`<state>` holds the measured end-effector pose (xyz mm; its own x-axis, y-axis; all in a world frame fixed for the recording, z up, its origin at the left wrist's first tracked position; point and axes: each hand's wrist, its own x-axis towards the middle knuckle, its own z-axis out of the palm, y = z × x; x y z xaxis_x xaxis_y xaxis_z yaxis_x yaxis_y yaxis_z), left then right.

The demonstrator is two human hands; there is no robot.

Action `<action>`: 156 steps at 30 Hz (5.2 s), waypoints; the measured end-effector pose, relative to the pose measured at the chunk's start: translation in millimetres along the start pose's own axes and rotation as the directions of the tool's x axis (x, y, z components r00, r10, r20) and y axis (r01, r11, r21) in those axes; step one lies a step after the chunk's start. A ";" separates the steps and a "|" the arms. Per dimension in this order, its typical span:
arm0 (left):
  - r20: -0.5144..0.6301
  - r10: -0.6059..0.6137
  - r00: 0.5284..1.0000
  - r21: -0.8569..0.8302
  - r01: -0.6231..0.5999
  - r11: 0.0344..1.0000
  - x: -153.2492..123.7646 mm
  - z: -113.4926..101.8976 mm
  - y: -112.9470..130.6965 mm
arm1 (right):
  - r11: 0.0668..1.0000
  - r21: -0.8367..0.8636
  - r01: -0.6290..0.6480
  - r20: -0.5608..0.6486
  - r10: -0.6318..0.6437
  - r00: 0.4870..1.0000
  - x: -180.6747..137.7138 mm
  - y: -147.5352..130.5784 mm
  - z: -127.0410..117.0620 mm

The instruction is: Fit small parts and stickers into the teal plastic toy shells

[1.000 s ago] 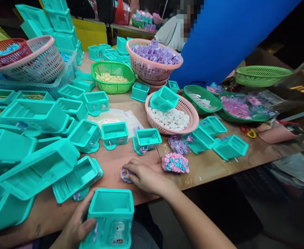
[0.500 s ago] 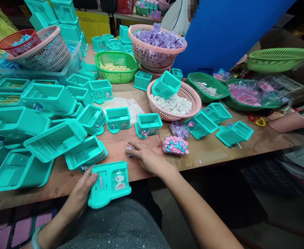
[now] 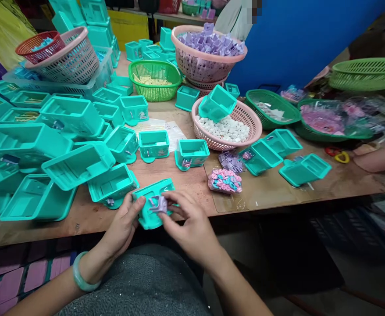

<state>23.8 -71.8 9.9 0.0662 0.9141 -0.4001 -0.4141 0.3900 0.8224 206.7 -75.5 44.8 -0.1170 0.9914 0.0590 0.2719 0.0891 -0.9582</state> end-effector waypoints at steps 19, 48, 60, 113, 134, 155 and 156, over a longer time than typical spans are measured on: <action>0.034 0.070 0.997 0.142 -0.074 0.987 -0.4 5.0 -6.1 | 0.892 -0.420 0.167 -0.132 -0.242 0.961 -14.2 -5.3 30.3; 0.091 0.067 0.994 0.218 -0.085 0.972 -15.6 5.2 -8.0 | 0.848 -0.481 0.221 -0.088 -0.298 0.951 -31.9 -1.5 23.6; 0.170 0.122 0.978 0.380 -0.180 0.908 -12.4 -19.0 -33.7 | 0.892 -0.387 0.235 -0.219 -0.337 0.916 -59.7 30.4 34.1; 0.396 0.365 0.843 0.714 -0.533 0.455 9.0 -36.2 -30.7 | 0.762 -0.398 0.511 0.292 -0.423 0.858 -17.6 69.8 -3.1; 0.507 0.409 0.759 0.736 -0.628 0.253 10.0 -38.5 -27.6 | 0.773 -0.362 0.521 0.303 -0.431 0.850 -9.6 71.5 -5.1; 0.564 0.454 0.690 0.747 -0.661 0.076 11.6 -51.9 -31.4 | 0.758 -0.459 0.463 0.227 -0.404 0.886 -17.4 60.4 4.5; 0.562 0.473 0.679 0.748 -0.661 0.060 11.5 -52.0 -32.4 | 0.761 -0.466 0.452 0.206 -0.404 0.892 -18.1 60.2 5.8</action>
<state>-9.2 -79.6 -42.4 0.3595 0.8672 0.3446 0.6098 -0.4978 0.6167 219.6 -88.7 -15.6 -0.4106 0.8281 0.3817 0.5990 0.5606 -0.5717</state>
